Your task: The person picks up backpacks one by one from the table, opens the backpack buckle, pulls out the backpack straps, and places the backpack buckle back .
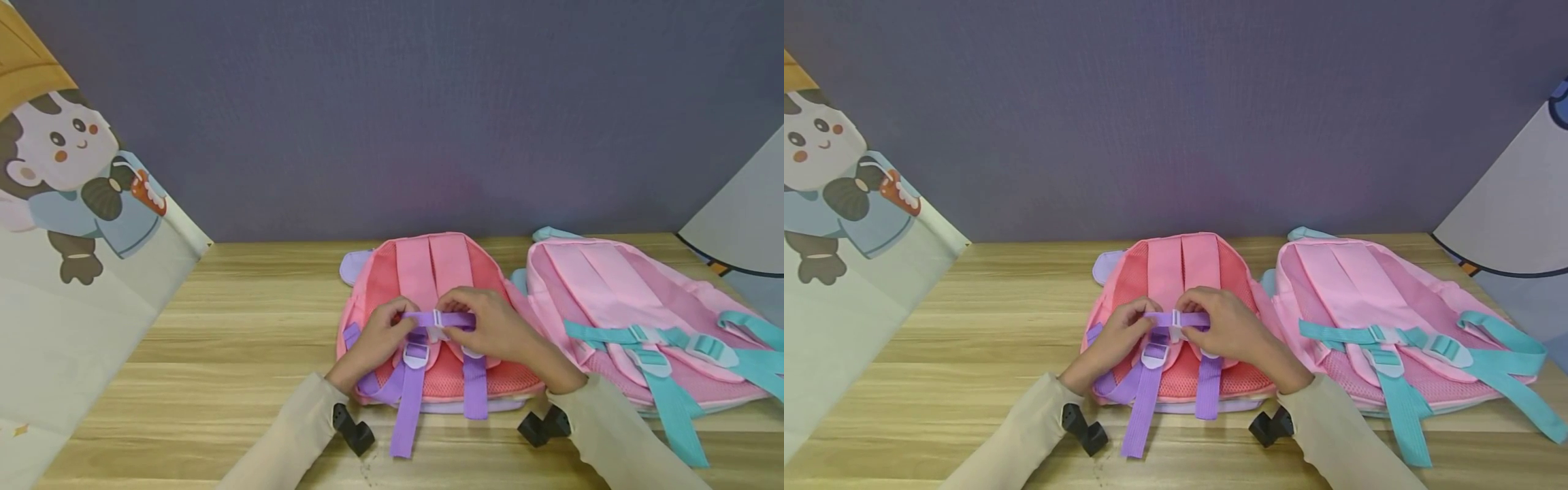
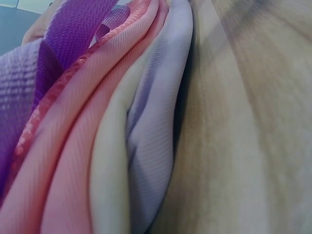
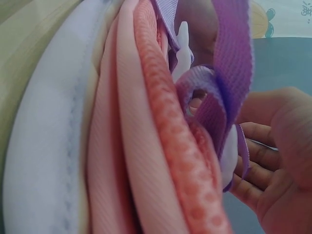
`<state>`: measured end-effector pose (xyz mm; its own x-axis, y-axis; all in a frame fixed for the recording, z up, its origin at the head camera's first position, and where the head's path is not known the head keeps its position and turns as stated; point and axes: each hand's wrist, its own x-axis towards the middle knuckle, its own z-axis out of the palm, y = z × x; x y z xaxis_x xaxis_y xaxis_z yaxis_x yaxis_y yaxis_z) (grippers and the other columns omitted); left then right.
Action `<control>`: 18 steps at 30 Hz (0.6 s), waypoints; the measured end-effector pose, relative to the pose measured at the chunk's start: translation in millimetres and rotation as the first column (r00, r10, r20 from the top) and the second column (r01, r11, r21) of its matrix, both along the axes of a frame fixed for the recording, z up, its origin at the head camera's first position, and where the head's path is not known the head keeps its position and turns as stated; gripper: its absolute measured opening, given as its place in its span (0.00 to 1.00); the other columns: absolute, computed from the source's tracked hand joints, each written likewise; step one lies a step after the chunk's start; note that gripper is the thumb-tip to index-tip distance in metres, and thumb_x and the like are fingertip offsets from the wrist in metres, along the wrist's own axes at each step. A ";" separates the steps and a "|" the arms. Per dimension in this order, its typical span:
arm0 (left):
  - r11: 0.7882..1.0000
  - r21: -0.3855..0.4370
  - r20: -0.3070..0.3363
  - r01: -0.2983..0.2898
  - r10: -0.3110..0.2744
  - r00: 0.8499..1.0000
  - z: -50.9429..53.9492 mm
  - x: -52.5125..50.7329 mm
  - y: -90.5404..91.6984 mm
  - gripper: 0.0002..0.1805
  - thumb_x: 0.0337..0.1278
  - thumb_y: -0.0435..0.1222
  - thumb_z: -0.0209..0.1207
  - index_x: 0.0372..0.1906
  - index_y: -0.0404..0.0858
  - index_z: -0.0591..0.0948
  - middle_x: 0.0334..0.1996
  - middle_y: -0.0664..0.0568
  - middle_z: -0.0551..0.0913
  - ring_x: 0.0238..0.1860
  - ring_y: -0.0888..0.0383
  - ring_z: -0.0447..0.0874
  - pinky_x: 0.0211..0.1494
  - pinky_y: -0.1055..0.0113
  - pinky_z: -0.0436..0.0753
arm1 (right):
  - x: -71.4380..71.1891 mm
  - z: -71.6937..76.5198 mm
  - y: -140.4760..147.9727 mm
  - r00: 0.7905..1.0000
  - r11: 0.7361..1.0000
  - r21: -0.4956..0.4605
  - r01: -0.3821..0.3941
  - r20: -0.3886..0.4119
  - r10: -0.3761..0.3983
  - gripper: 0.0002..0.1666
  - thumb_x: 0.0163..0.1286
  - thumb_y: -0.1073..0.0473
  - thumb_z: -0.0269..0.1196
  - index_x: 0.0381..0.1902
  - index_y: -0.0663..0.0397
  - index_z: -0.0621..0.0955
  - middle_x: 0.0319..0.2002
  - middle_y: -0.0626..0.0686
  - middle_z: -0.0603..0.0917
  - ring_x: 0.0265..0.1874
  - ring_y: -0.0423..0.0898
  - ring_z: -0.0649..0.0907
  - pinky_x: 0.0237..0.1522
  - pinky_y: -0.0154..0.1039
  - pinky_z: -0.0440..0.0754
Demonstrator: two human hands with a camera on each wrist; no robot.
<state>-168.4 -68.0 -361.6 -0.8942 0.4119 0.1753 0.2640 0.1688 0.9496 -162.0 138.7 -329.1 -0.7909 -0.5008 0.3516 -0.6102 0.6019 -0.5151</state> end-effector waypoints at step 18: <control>1.000 -0.002 -0.131 -0.020 0.019 0.991 -2.5 -4.1 1.2 0.11 0.55 0.23 0.49 0.41 0.32 0.78 0.34 0.40 0.79 0.28 0.65 0.73 0.34 0.75 0.72 | -1.0 -0.2 0.5 1.000 1.000 0.008 0.006 -0.002 -0.006 0.16 0.54 0.61 0.71 0.41 0.51 0.81 0.34 0.45 0.83 0.34 0.39 0.80 0.42 0.39 0.81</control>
<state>-172.6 -66.8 -364.1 -0.8714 0.3953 0.2905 0.3829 0.1779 0.9065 -163.0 139.2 -329.3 -0.7932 -0.4988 0.3495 -0.6076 0.6096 -0.5091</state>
